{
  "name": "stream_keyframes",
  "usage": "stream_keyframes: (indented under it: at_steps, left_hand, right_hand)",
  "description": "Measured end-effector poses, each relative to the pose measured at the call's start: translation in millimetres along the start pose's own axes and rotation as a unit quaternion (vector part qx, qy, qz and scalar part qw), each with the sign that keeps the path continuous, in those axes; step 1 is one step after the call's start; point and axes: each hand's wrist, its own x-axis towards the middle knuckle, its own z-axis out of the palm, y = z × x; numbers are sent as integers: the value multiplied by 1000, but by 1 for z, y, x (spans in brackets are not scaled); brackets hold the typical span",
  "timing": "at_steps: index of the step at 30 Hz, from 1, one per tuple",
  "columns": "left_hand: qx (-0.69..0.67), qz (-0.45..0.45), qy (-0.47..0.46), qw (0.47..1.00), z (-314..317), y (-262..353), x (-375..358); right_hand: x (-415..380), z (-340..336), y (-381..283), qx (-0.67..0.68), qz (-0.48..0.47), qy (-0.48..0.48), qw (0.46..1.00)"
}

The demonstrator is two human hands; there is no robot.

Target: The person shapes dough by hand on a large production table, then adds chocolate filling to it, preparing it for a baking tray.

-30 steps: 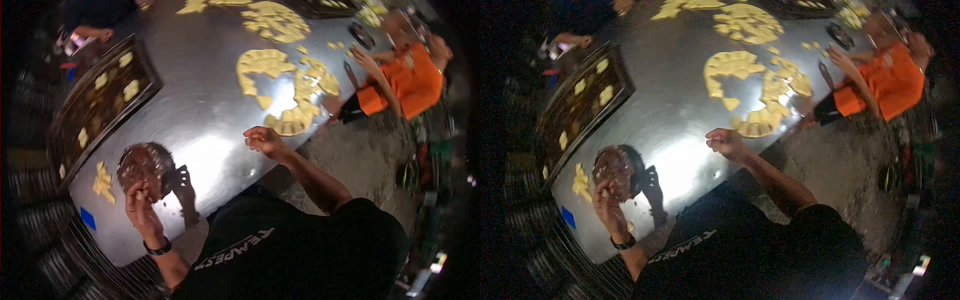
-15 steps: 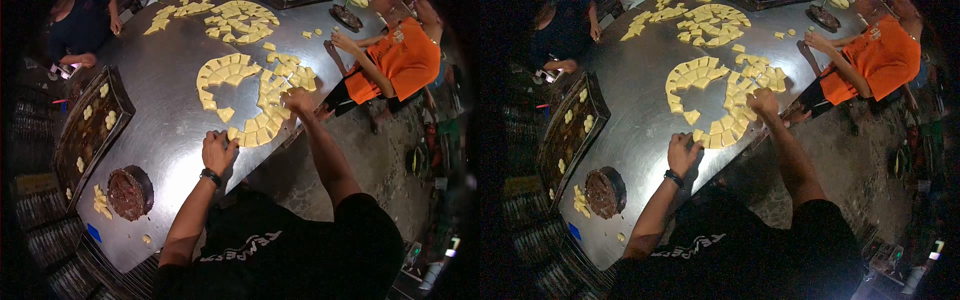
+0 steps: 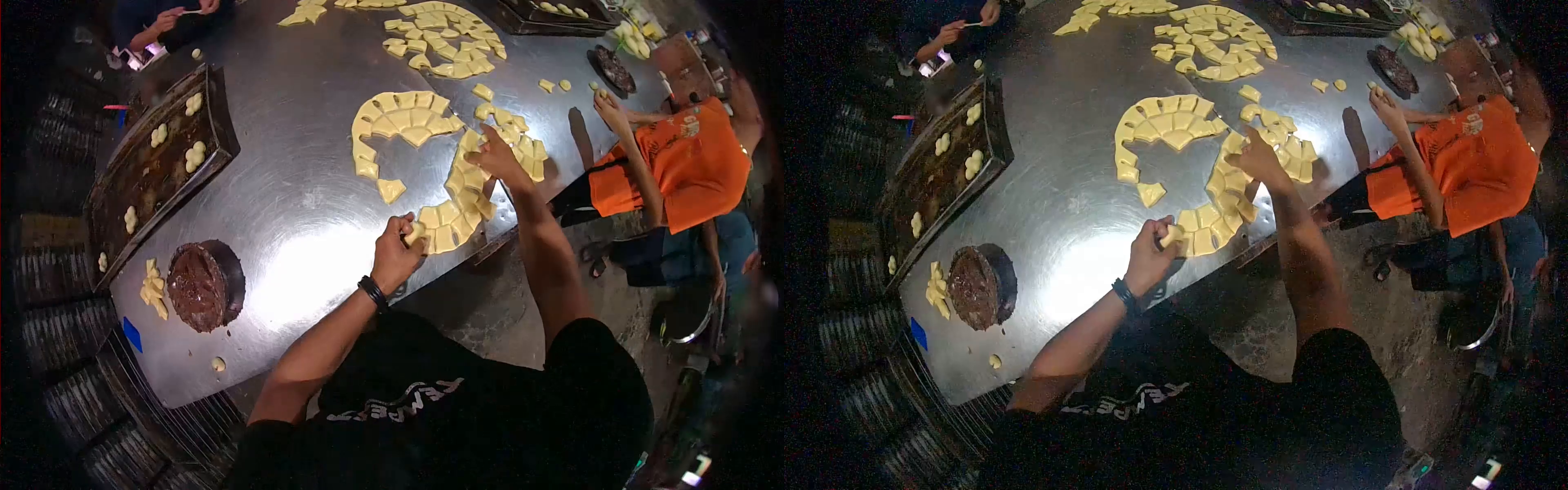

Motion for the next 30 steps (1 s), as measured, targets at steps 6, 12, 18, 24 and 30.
stream_keyframes:
  at_steps: [6, 12, 18, 24, 30]
  left_hand:
    - [-102, -49, -71, 991, 8, -40, 14]
    - [-235, -237, -82, 939, 3, 9, 14]
    - [-261, -213, -79, 938, 27, 2, 21]
    - [-358, -199, -78, 909, 31, -35, 24]
    - [-540, -147, -3, 829, -78, 1, 1]
  right_hand:
    - [10, -6, 22, -25, -59, -116, 991]
    - [-41, -23, 5, 6, -163, -164, 973]
    - [-79, -2, 2, 332, -31, -225, 915]
    - [-125, 44, 28, 515, 98, -183, 832]
    - [-173, 119, -98, 780, 6, -237, 580]
